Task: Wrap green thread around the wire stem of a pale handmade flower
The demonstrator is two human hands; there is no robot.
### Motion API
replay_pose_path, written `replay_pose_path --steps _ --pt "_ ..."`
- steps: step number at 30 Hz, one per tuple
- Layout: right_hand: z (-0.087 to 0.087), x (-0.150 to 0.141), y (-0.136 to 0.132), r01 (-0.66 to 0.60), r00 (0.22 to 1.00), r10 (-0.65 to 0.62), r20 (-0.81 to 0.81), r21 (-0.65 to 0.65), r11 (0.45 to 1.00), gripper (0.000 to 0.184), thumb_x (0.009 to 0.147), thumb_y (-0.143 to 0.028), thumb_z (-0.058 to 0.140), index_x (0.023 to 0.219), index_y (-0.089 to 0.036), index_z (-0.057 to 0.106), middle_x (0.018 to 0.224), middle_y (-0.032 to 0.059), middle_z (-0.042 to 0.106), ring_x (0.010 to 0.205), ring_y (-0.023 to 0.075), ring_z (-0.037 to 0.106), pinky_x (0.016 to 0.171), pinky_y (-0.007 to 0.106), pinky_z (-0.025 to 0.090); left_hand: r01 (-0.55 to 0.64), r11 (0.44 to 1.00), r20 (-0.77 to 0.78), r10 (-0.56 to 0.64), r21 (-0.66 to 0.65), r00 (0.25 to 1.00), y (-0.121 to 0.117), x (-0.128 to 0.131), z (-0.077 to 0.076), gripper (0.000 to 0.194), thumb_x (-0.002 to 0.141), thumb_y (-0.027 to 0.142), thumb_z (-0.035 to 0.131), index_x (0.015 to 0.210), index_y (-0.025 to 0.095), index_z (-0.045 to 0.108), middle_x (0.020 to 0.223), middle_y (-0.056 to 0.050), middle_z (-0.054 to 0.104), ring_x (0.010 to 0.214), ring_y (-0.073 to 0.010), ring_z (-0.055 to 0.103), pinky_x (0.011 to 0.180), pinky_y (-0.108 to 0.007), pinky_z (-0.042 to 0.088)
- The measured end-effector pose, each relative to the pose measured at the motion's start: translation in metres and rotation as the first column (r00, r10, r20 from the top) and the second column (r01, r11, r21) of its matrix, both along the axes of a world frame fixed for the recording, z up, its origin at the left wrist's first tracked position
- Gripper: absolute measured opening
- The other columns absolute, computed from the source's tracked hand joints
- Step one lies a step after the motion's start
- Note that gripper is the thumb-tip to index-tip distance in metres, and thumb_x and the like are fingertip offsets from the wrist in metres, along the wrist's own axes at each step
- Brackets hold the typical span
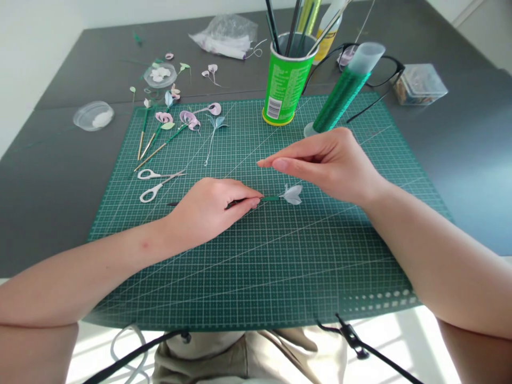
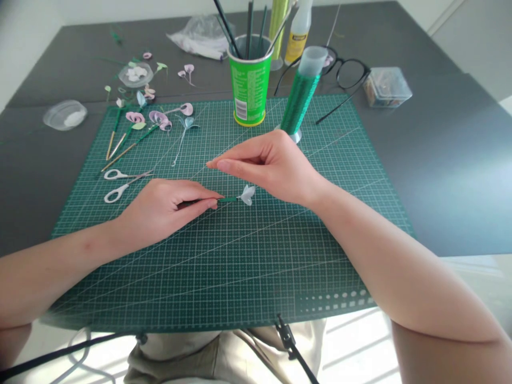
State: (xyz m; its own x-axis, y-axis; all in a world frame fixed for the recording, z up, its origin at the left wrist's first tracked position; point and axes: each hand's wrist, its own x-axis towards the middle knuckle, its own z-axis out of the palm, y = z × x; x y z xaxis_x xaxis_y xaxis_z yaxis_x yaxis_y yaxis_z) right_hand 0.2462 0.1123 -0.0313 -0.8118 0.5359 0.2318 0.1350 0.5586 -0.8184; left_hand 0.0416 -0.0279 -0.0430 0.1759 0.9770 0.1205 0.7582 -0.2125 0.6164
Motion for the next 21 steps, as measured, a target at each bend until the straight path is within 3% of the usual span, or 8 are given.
replay_pose_path --steps 5,8,14,21 --pt "-0.0003 -0.0016 0.0014 0.026 1.000 -0.026 0.013 0.007 1.000 0.023 0.098 -0.038 0.075 0.104 -0.021 0.090 0.057 -0.0017 0.061 0.052 0.0086 0.035 0.046 0.028 0.025 -0.005 0.999 0.010 0.004 0.038 1.000 -0.0009 0.0011 0.0008 0.018 0.102 0.027 0.068 0.107 0.026 0.086 0.097 0.000 0.086 0.086 -0.0189 0.080 0.084 -0.029 0.061" --pt "-0.0002 -0.0019 0.0024 0.026 1.000 -0.026 0.017 -0.007 1.000 0.022 0.098 -0.034 0.074 0.103 -0.020 0.090 0.054 -0.0024 0.057 0.052 0.0090 0.036 0.047 0.029 0.026 -0.027 0.997 0.037 0.024 0.068 0.999 -0.0018 0.0023 0.0033 0.016 0.100 0.025 0.072 0.107 0.025 0.086 0.098 0.000 0.086 0.087 -0.0176 0.080 0.087 -0.028 0.061" --pt "-0.0022 -0.0024 0.0036 0.006 1.000 -0.005 0.026 -0.039 0.999 0.023 0.097 -0.039 0.074 0.099 -0.021 0.090 0.074 0.0041 0.076 0.060 0.0128 0.054 0.050 0.030 0.036 -0.083 0.996 0.123 0.079 0.028 0.989 -0.0034 0.0043 0.0051 0.009 0.095 0.026 0.076 0.097 0.025 0.085 0.092 0.002 0.085 0.077 -0.0149 0.078 0.074 -0.024 0.061" --pt "-0.0021 -0.0035 0.0032 -0.001 1.000 0.004 0.024 -0.086 0.996 0.021 0.097 -0.032 0.073 0.100 -0.019 0.090 0.082 0.0049 0.081 0.059 0.0105 0.053 0.048 0.029 0.033 -0.083 0.996 0.147 0.077 0.033 0.986 -0.0024 0.0033 0.0038 0.002 0.092 0.023 0.079 0.091 0.022 0.081 0.085 0.003 0.082 0.075 -0.0131 0.076 0.067 -0.022 0.056"
